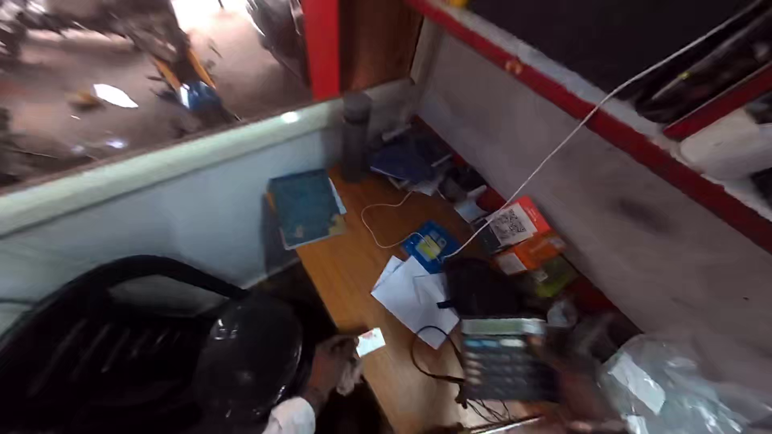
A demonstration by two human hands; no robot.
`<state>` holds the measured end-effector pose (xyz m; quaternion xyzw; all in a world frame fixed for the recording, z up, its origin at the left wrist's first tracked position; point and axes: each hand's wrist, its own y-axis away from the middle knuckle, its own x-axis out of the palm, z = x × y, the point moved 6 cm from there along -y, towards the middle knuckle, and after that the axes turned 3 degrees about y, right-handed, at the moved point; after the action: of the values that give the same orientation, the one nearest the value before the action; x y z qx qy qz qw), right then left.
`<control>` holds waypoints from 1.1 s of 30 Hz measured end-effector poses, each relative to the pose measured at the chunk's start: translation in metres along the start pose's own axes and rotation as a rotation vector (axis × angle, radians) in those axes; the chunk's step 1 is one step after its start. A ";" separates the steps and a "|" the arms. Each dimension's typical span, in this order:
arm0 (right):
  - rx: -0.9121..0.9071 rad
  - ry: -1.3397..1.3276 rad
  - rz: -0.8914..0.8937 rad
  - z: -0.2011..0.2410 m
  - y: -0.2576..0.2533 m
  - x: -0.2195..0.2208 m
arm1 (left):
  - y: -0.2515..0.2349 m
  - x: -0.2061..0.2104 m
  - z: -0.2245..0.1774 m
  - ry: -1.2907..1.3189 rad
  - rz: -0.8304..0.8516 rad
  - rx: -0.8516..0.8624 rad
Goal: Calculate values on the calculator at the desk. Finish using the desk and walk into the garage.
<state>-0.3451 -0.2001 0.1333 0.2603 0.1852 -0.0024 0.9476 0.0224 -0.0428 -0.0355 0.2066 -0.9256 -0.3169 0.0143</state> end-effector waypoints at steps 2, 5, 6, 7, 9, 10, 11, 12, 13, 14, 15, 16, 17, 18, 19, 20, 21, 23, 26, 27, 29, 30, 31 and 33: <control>0.064 0.043 0.023 -0.009 -0.038 0.081 | -0.035 0.002 -0.002 -0.061 0.012 -0.042; 0.097 0.166 0.072 -0.022 -0.088 0.155 | -0.056 -0.003 -0.006 -0.140 0.009 -0.094; 0.070 0.231 0.088 -0.020 -0.100 0.170 | -0.060 -0.006 -0.007 -0.159 -0.006 -0.093; 0.023 0.301 0.104 -0.014 -0.111 0.183 | -0.062 -0.008 -0.006 -0.169 -0.039 -0.093; -0.051 0.445 0.098 -0.004 -0.122 0.201 | -0.059 -0.010 0.004 -0.112 -0.112 -0.113; -0.085 0.508 0.084 -0.003 -0.128 0.207 | -0.057 -0.010 0.011 -0.070 -0.139 -0.118; -0.119 0.559 0.071 -0.003 -0.136 0.211 | -0.055 -0.009 0.016 -0.031 -0.165 -0.120; -0.149 0.589 0.053 -0.004 -0.143 0.215 | -0.053 -0.008 0.019 0.012 -0.188 -0.120; -0.173 0.605 0.039 -0.005 -0.148 0.216 | -0.051 -0.006 0.020 0.048 -0.204 -0.124; -0.192 0.614 0.025 -0.006 -0.152 0.216 | -0.049 -0.005 0.021 0.072 -0.211 -0.130; -0.201 0.624 0.012 -0.005 -0.154 0.214 | -0.048 -0.003 0.022 0.091 -0.211 -0.134; -0.209 0.628 -0.005 -0.005 -0.154 0.210 | -0.047 -0.002 0.021 0.103 -0.208 -0.133; -0.225 0.630 -0.024 -0.004 -0.152 0.205 | -0.047 -0.002 0.021 0.105 -0.203 -0.132; -0.244 0.635 -0.036 -0.003 -0.145 0.197 | -0.047 -0.002 0.021 0.102 -0.200 -0.132; -0.260 0.635 -0.039 0.001 -0.134 0.189 | -0.047 -0.003 0.021 0.091 -0.195 -0.141; -0.280 0.617 -0.037 0.004 -0.121 0.181 | -0.048 -0.005 0.021 0.076 -0.188 -0.160; -0.310 0.582 -0.032 0.006 -0.107 0.174 | -0.049 -0.007 0.021 0.054 -0.177 -0.190; -0.385 0.548 0.001 0.001 -0.077 0.170 | -0.051 -0.009 0.021 0.015 -0.158 -0.249; -0.509 0.760 0.085 -0.031 -0.045 0.186 | -0.054 -0.008 0.022 0.007 -0.166 -0.255; -0.538 0.845 0.110 -0.044 -0.041 0.194 | -0.054 -0.008 0.024 0.008 -0.176 -0.246; -0.605 0.969 0.132 -0.063 -0.041 0.209 | -0.054 -0.008 0.027 0.025 -0.197 -0.223; -0.641 1.004 0.128 -0.070 -0.044 0.214 | -0.053 -0.008 0.028 0.036 -0.210 -0.220; -0.673 1.024 0.125 -0.076 -0.048 0.216 | -0.053 -0.007 0.028 0.043 -0.220 -0.217; -0.704 1.036 0.137 -0.081 -0.056 0.216 | -0.052 -0.007 0.028 0.059 -0.237 -0.214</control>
<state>-0.1779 -0.1887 -0.0353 -0.0884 0.5925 0.2459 0.7620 0.0434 -0.0611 -0.0878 0.3210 -0.8548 -0.4070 0.0256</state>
